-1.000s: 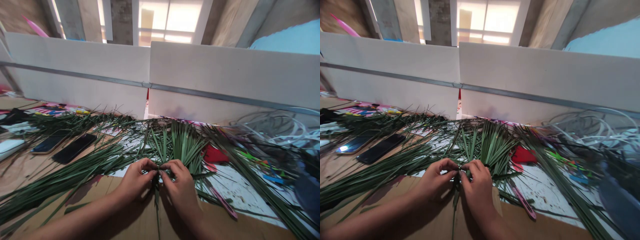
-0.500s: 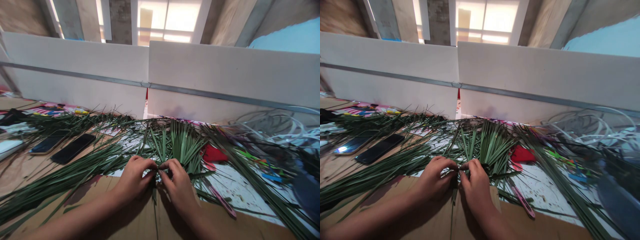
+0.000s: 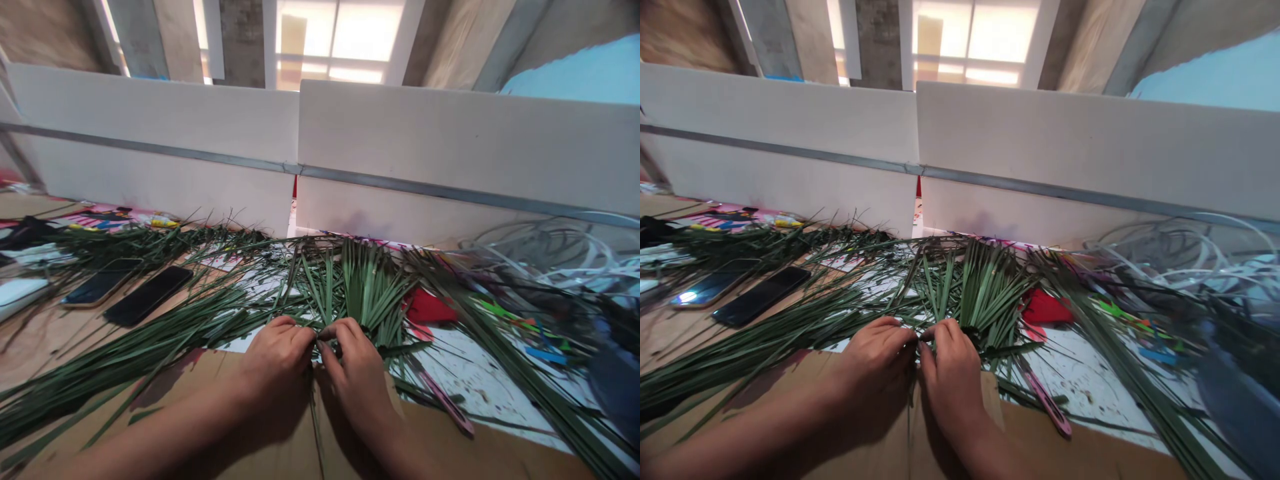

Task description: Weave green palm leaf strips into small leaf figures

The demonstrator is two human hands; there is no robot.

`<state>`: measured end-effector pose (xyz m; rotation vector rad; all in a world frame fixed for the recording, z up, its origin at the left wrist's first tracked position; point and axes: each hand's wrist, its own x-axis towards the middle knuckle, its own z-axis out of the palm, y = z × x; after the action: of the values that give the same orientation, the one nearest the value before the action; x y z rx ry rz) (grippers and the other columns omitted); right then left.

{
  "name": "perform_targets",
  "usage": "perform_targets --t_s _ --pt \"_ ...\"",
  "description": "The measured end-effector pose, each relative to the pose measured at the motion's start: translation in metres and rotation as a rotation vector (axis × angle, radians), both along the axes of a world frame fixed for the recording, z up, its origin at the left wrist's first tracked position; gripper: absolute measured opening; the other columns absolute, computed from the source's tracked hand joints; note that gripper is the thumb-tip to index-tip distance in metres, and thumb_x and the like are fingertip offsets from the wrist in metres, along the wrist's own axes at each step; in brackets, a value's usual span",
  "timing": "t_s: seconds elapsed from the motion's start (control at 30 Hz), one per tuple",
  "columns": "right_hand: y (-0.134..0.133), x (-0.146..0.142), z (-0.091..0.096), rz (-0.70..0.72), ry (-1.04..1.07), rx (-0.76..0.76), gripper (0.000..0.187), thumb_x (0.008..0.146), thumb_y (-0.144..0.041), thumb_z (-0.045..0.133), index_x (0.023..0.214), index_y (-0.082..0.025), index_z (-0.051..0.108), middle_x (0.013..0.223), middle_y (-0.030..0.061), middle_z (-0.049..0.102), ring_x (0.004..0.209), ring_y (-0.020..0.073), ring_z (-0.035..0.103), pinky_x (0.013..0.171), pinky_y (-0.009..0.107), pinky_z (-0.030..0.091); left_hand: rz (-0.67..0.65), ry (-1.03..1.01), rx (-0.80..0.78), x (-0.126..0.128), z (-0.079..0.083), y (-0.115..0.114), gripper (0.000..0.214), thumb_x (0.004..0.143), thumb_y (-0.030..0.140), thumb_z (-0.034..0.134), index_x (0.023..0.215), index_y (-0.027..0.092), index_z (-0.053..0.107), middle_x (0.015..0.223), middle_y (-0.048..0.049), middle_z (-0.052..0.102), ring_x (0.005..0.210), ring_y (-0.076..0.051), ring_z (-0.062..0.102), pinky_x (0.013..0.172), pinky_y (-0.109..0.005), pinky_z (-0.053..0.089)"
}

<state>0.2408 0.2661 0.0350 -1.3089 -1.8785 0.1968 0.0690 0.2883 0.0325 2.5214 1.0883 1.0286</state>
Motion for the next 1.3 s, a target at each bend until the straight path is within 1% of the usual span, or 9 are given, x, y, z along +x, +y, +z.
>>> perform_targets --t_s 0.13,0.33,0.4,0.5,0.63,0.77,0.9,1.07,1.3 --pt "0.000 -0.001 0.002 0.004 0.020 -0.032 0.010 0.093 -0.016 0.051 0.089 -0.022 0.057 0.092 0.0071 0.062 0.086 0.0263 0.061 0.078 0.038 0.045 0.035 0.179 0.128 -0.002 0.003 -0.001 0.013 0.078 0.011 0.054 0.078 0.021 0.061 0.070 -0.0057 0.066 0.062 -0.021 0.059 0.076 -0.041 0.049" --pt "0.000 -0.001 0.005 0.019 0.121 -0.079 0.010 0.093 -0.017 0.051 0.088 -0.022 0.058 0.092 0.0064 0.060 0.087 0.0258 0.060 0.081 0.039 0.044 0.070 0.155 0.140 -0.003 0.003 0.001 0.015 0.085 0.014 0.052 0.084 0.018 0.067 0.072 -0.0083 0.072 0.063 -0.023 0.064 0.069 -0.039 0.050" --pt "0.000 -0.001 0.006 0.030 0.168 -0.102 0.010 0.093 -0.017 0.051 0.088 -0.022 0.059 0.093 0.0059 0.060 0.088 0.0251 0.060 0.081 0.038 0.044 0.123 0.089 0.078 -0.001 0.004 0.001 0.018 0.087 0.014 0.052 0.091 0.017 0.070 0.076 -0.0097 0.074 0.069 -0.026 0.068 0.072 -0.040 0.051" --pt "0.000 -0.001 0.008 0.039 0.226 -0.138 0.011 0.093 -0.017 0.052 0.088 -0.022 0.060 0.094 0.0055 0.060 0.088 0.0240 0.061 0.081 0.036 0.045 0.180 -0.043 -0.151 0.002 0.008 0.001 0.016 0.088 0.017 0.055 0.092 0.018 0.070 0.081 -0.0069 0.076 0.074 -0.024 0.070 0.070 -0.034 0.051" --pt "0.001 0.000 0.006 0.038 0.217 -0.135 0.010 0.093 -0.016 0.052 0.087 -0.021 0.060 0.093 0.0049 0.060 0.087 0.0229 0.061 0.079 0.035 0.046 0.137 -0.160 -0.399 0.001 0.015 0.002 0.014 0.089 0.019 0.055 0.091 0.020 0.069 0.080 -0.0007 0.076 0.072 -0.018 0.070 0.065 -0.026 0.049" --pt "0.002 0.001 -0.002 0.020 0.067 -0.051 0.012 0.095 -0.015 0.051 0.088 -0.020 0.059 0.091 0.0054 0.061 0.085 0.0237 0.061 0.077 0.035 0.046 0.133 0.088 -0.216 -0.003 0.018 0.004 0.016 0.087 0.016 0.057 0.093 0.021 0.072 0.086 -0.0035 0.079 0.079 -0.022 0.070 0.075 -0.032 0.050" --pt "0.001 -0.001 -0.008 -0.033 -0.203 0.143 0.016 0.098 -0.015 0.047 0.088 -0.020 0.059 0.090 0.0072 0.063 0.079 0.0253 0.059 0.071 0.036 0.043 0.190 0.281 -0.082 -0.001 0.016 0.001 0.012 0.084 0.013 0.060 0.083 0.018 0.071 0.079 -0.0076 0.078 0.076 -0.027 0.072 0.076 -0.038 0.052" --pt "-0.002 -0.003 -0.005 -0.062 -0.334 0.309 0.023 0.101 -0.016 0.041 0.089 -0.020 0.060 0.089 0.0080 0.065 0.075 0.0256 0.058 0.069 0.036 0.039 0.211 0.153 -0.114 0.003 0.009 -0.002 0.013 0.084 0.012 0.061 0.090 0.017 0.071 0.084 -0.0085 0.077 0.080 -0.027 0.072 0.073 -0.036 0.054" --pt "-0.002 -0.001 0.001 -0.092 -0.234 0.239 0.016 0.100 -0.019 0.049 0.091 -0.020 0.061 0.086 0.0058 0.064 0.076 0.0258 0.059 0.070 0.036 0.038 0.218 -0.037 -0.043 0.004 0.005 -0.002 0.014 0.082 0.010 0.060 0.088 0.018 0.070 0.075 -0.0038 0.074 0.067 -0.020 0.066 0.066 -0.031 0.051"
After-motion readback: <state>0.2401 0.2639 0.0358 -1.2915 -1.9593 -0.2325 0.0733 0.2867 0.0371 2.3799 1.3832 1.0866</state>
